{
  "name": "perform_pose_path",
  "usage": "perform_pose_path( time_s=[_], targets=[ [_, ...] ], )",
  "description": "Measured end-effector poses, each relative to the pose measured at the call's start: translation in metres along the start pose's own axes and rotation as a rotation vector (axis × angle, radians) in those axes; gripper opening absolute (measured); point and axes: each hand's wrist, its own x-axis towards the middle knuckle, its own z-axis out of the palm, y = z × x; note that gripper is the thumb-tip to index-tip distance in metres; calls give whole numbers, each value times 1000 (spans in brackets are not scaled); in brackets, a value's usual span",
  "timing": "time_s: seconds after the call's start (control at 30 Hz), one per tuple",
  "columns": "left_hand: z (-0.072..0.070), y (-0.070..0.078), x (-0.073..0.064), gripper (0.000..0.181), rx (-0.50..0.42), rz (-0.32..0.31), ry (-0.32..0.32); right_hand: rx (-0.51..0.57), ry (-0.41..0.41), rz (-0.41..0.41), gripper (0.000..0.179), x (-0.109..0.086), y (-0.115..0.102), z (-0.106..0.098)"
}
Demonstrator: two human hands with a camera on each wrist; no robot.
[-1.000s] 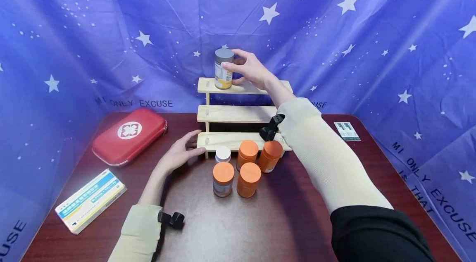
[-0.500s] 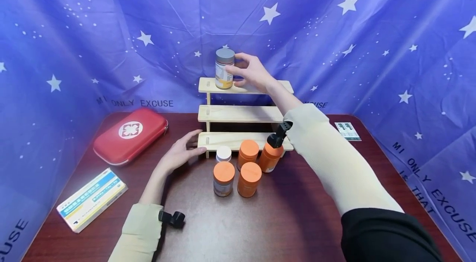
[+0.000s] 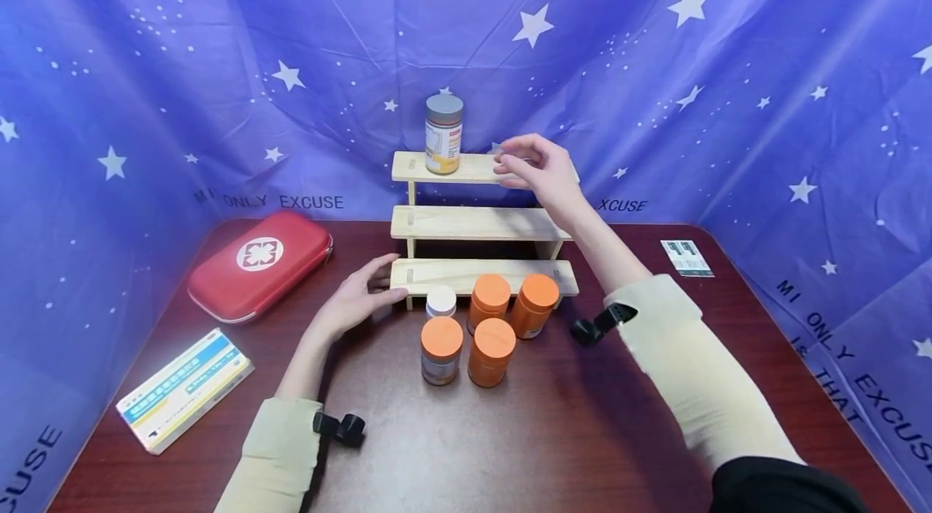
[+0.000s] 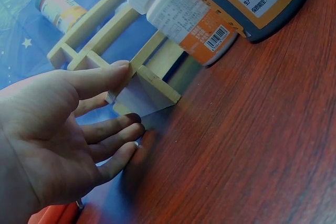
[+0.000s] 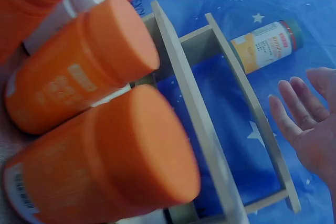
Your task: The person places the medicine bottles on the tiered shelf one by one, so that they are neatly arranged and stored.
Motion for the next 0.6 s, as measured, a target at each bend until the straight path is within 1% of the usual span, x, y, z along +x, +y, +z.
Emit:
perform_pose_path(
  time_s=[0.1, 0.2, 0.37, 0.5, 0.6],
  targets=[
    [0, -1, -1, 76, 1, -2, -3, 46, 29, -36, 24, -20, 7, -10],
    [-1, -1, -1, 76, -8, -7, 3, 60, 45, -53, 20, -40, 10, -17],
    [-2, -2, -1, 76, -5, -3, 2, 54, 67, -49, 25, -74, 19, -28],
    [-1, -1, 0, 75, -2, -2, 2, 80, 76, -55, 31, -95, 28, -35],
    [0, -2, 0, 75, 9, -4, 1, 82, 87, -56, 29, -109, 33, -38]
  ],
)
